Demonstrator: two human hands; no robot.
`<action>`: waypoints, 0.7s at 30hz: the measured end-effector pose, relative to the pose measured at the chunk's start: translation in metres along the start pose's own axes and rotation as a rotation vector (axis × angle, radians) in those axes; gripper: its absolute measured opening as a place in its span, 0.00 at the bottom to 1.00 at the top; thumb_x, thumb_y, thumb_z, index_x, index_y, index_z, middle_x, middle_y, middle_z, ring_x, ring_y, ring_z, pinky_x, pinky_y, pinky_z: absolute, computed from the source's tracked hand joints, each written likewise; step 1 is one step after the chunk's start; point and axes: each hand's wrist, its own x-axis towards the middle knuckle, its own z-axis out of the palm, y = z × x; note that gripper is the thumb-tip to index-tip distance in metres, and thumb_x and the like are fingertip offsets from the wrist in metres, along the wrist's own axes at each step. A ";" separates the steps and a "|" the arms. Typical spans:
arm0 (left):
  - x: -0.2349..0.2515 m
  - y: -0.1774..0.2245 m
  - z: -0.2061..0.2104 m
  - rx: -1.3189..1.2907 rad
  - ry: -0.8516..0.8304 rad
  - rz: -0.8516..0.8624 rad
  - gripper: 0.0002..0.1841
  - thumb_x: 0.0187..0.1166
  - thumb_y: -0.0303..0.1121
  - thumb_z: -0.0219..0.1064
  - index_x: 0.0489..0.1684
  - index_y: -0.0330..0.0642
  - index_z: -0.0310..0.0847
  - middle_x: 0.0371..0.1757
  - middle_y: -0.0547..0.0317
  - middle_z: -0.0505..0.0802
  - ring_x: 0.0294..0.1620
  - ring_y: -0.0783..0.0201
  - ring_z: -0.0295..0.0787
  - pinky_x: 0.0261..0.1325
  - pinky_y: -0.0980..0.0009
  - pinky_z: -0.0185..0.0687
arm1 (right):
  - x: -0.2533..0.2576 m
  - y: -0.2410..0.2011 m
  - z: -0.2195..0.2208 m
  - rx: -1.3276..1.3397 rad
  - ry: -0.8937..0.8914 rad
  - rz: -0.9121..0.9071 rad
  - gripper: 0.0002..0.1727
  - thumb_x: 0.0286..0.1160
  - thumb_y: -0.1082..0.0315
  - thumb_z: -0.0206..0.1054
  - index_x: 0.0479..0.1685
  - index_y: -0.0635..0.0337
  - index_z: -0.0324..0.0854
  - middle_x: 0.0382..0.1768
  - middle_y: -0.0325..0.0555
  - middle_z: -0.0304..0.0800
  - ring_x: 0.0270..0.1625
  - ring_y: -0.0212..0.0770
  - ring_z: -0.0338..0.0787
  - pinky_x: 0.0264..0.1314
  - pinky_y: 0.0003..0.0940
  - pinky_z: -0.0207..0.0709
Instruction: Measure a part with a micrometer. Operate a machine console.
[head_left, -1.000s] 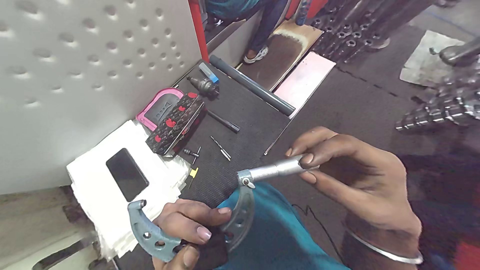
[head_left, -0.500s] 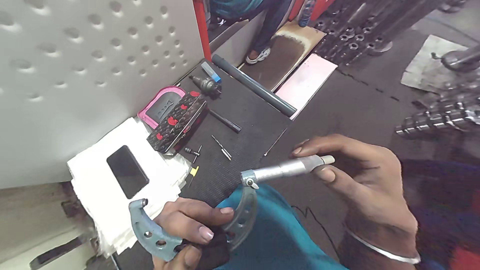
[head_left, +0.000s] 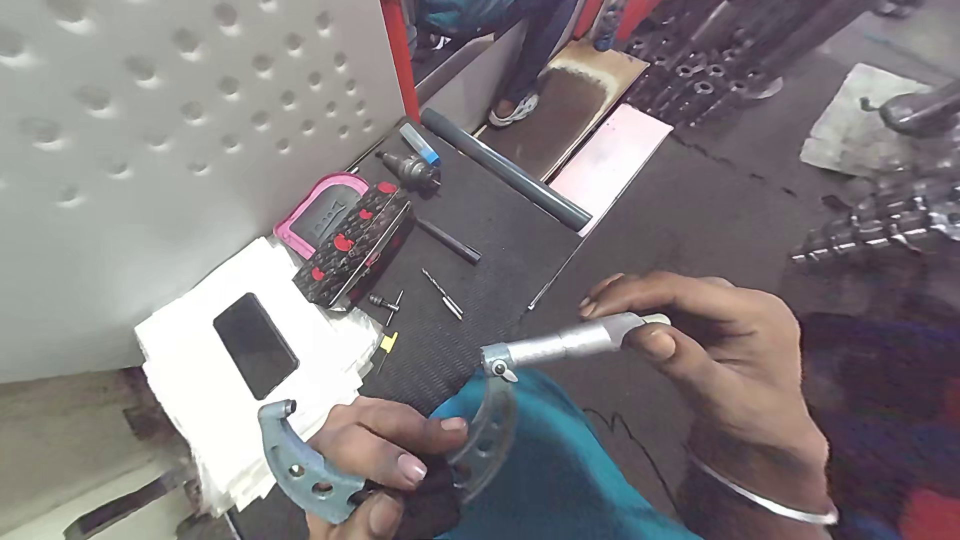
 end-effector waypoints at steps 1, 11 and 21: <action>0.000 -0.001 0.000 -0.001 0.001 0.006 0.15 0.87 0.41 0.64 0.64 0.47 0.85 0.58 0.57 0.96 0.62 0.61 0.94 0.67 0.67 0.89 | 0.000 -0.001 0.000 -0.004 0.002 0.000 0.17 0.86 0.49 0.63 0.52 0.51 0.90 0.44 0.27 0.95 0.49 0.21 0.92 0.54 0.18 0.86; -0.001 -0.003 -0.001 -0.059 -0.005 0.030 0.14 0.87 0.39 0.64 0.63 0.44 0.84 0.57 0.56 0.95 0.62 0.60 0.93 0.68 0.65 0.88 | -0.002 -0.004 0.000 -0.028 0.016 0.002 0.18 0.86 0.50 0.64 0.50 0.54 0.90 0.43 0.29 0.95 0.47 0.20 0.91 0.50 0.16 0.85; 0.001 -0.003 -0.001 -0.057 -0.037 0.034 0.14 0.87 0.38 0.63 0.63 0.44 0.84 0.58 0.56 0.95 0.63 0.59 0.93 0.69 0.65 0.88 | -0.003 -0.003 0.000 -0.027 0.019 -0.015 0.18 0.87 0.51 0.63 0.49 0.55 0.91 0.43 0.30 0.95 0.47 0.21 0.91 0.50 0.17 0.86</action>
